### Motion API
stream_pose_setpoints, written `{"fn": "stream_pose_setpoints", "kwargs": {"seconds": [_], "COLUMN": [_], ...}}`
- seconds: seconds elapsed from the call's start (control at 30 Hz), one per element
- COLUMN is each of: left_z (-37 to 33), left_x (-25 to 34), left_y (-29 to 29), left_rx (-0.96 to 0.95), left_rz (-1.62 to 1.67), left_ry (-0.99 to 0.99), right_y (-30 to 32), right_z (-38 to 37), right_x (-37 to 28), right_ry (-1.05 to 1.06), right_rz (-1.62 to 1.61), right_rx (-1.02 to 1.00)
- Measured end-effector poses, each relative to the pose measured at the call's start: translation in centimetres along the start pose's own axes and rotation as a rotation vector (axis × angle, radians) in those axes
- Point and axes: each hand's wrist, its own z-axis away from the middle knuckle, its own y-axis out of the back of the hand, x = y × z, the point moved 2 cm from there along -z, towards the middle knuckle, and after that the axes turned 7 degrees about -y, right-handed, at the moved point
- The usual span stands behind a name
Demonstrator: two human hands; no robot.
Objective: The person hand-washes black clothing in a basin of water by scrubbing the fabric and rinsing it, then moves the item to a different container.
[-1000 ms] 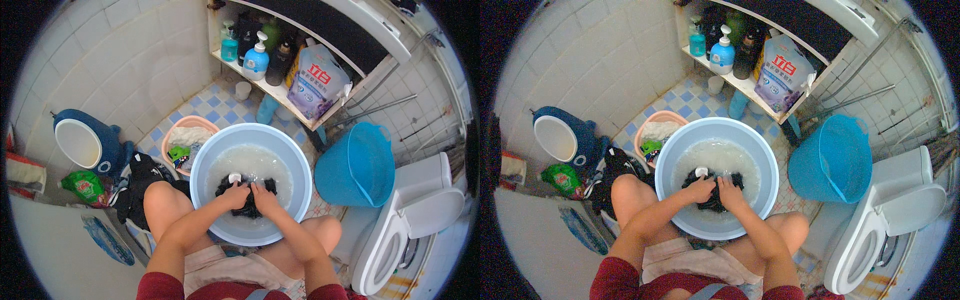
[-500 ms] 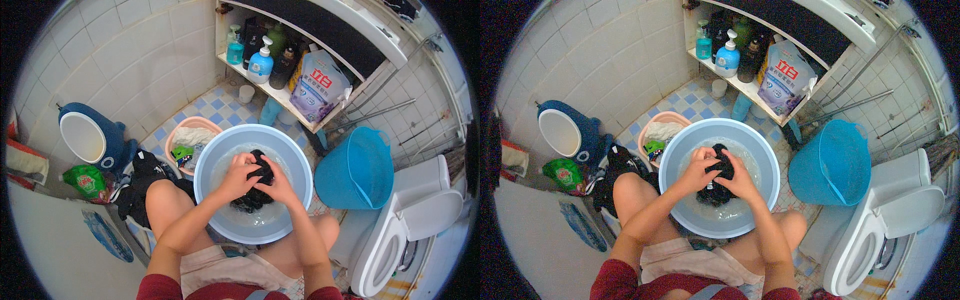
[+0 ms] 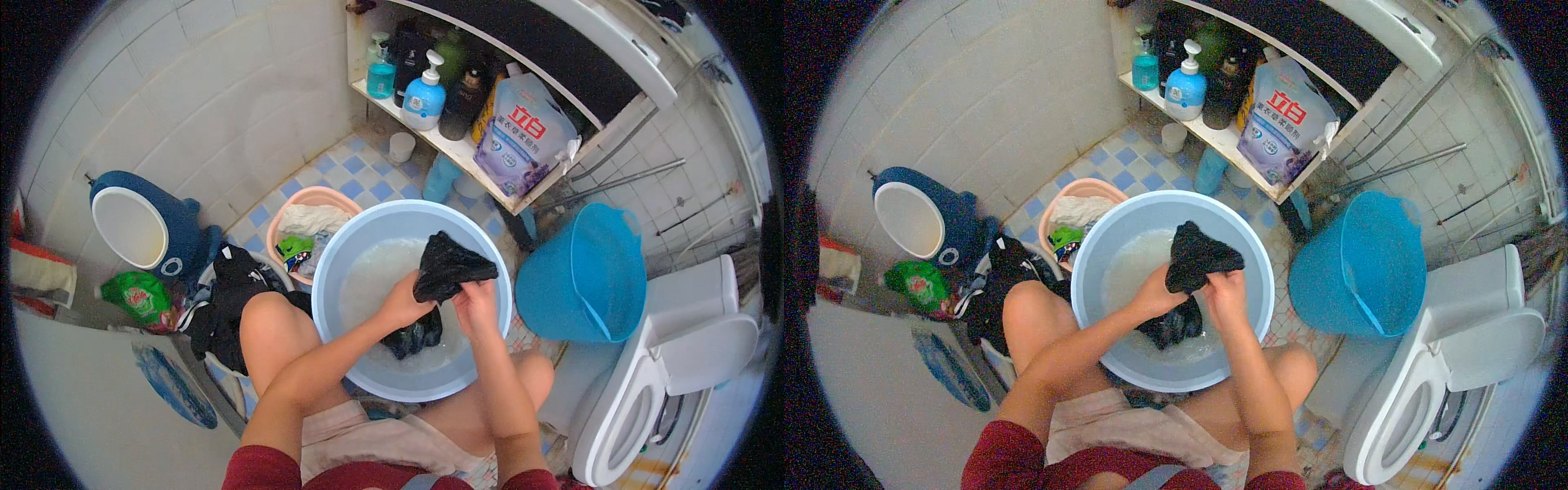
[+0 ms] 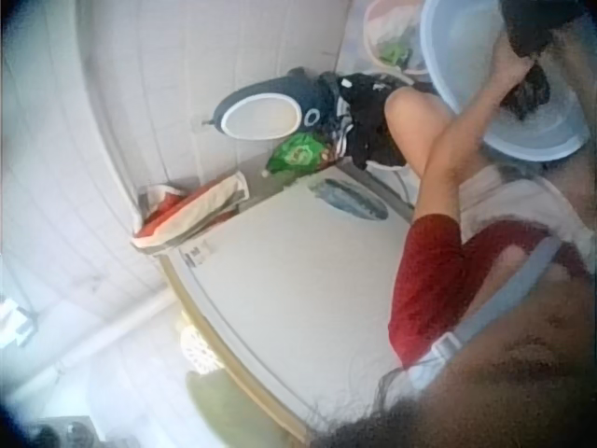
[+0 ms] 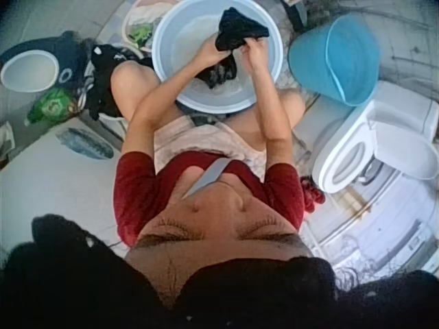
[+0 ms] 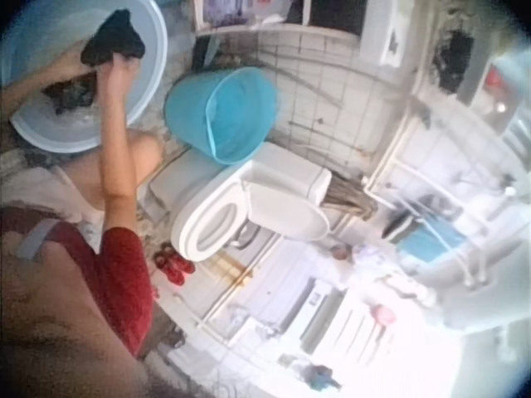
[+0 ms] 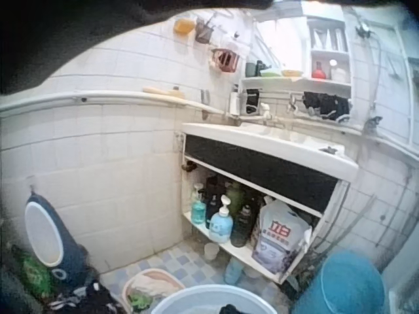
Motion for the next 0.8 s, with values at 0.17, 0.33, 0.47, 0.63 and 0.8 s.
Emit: {"fn": "stream_pose_setpoints", "kwargs": {"seconds": [0.17, 0.33, 0.47, 0.63, 0.8], "left_z": [-0.3, -1.3, -1.0, -0.9, -0.4], "left_x": [-2.3, 1.2, 3.5, 3.5, 4.8], "left_y": [0.7, 4.7, 6.5, 5.3, 4.1], "left_rx": [-0.041, 0.126, 0.176, 0.248, -0.007], "left_rz": [-0.164, -0.206, -0.094, -0.197, -0.077], "left_ry": [0.06, 0.048, 0.034, -0.103, -0.183], "right_y": [3.8, 9.6, 6.2, 0.7, 0.7], "right_z": [-2.0, -5.4, -3.7, -1.6, -1.7], "right_x": [-1.9, 0.7, 2.3, 3.4, 6.5], "right_ry": [0.078, 0.227, -0.132, 0.349, 0.123], "right_rz": [0.271, 1.022, 1.304, 1.406, 0.944], "right_rx": [0.236, 0.321, 0.16, -0.203, -0.078]}}
